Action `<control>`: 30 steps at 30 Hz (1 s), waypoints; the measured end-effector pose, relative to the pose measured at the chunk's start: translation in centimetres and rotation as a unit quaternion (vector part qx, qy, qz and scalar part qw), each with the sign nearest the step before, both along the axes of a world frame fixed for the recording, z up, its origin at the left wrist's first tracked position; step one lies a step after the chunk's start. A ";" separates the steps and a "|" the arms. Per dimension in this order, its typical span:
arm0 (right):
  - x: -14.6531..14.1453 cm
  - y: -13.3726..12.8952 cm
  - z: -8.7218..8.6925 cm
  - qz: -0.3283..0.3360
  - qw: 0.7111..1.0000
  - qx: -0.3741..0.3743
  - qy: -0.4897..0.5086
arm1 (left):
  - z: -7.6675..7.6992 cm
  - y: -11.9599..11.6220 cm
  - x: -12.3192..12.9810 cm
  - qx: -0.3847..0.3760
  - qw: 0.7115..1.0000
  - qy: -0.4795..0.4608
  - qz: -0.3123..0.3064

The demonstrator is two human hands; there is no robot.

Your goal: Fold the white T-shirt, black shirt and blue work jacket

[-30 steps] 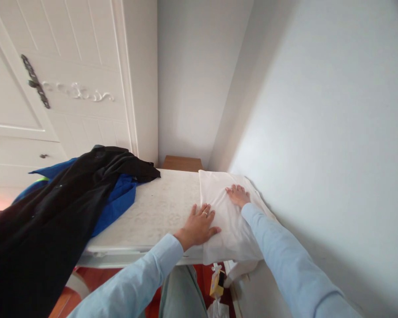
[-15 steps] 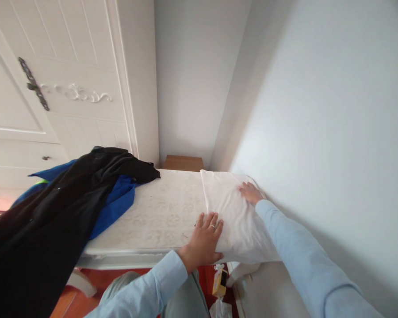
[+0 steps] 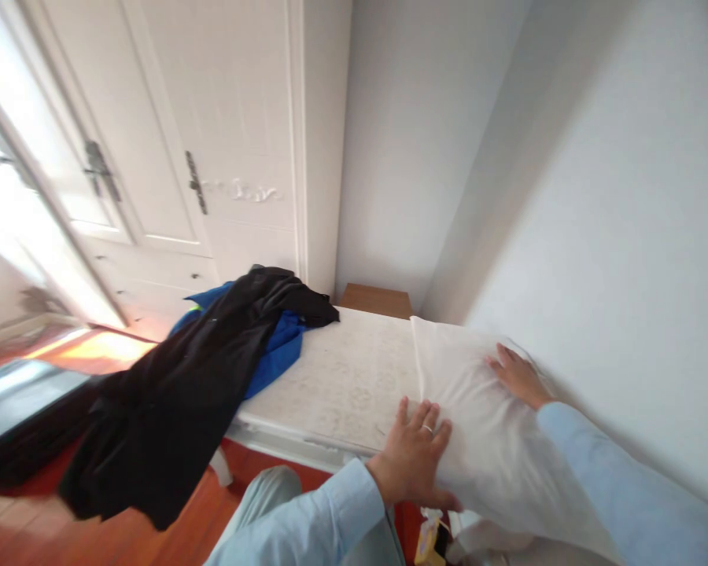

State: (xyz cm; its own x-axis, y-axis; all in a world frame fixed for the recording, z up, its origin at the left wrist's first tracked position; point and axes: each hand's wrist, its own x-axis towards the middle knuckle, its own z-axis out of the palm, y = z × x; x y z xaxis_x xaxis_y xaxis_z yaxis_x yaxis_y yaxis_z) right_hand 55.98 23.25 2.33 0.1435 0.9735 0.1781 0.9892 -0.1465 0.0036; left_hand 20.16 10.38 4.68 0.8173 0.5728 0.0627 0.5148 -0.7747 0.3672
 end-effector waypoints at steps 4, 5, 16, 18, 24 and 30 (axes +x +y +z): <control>-6.2 0.0 -1.7 0.199 0.976 0.040 0.075 | 1.2 1.7 -1.0 -0.101 0.993 -0.049 -0.025; -8.3 -0.6 -2.0 0.242 0.966 0.038 0.088 | 1.6 2.5 -1.8 -0.119 0.990 -0.067 -0.020; -21.8 -9.3 -1.5 0.386 0.894 -0.054 0.223 | 9.8 10.0 -30.2 0.113 0.829 0.094 0.539; -22.9 -9.7 -0.9 0.386 0.885 -0.061 0.252 | 11.0 10.1 -34.4 0.038 0.798 0.133 0.587; -26.9 -10.7 2.7 0.377 0.845 -0.086 0.370 | 14.0 7.5 -32.9 0.082 0.819 0.072 0.563; -32.9 -11.2 2.6 0.296 0.710 -0.115 0.629 | 13.9 -3.1 -20.8 0.082 0.904 -0.252 0.335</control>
State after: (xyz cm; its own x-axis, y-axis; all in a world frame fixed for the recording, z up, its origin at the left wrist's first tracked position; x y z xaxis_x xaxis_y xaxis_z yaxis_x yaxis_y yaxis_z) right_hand 23.10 12.10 4.92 -0.3976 0.9123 0.0981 0.1192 0.1573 -0.9803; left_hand -0.68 7.26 18.60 0.1337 0.8781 0.4594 0.6877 -0.4160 0.5949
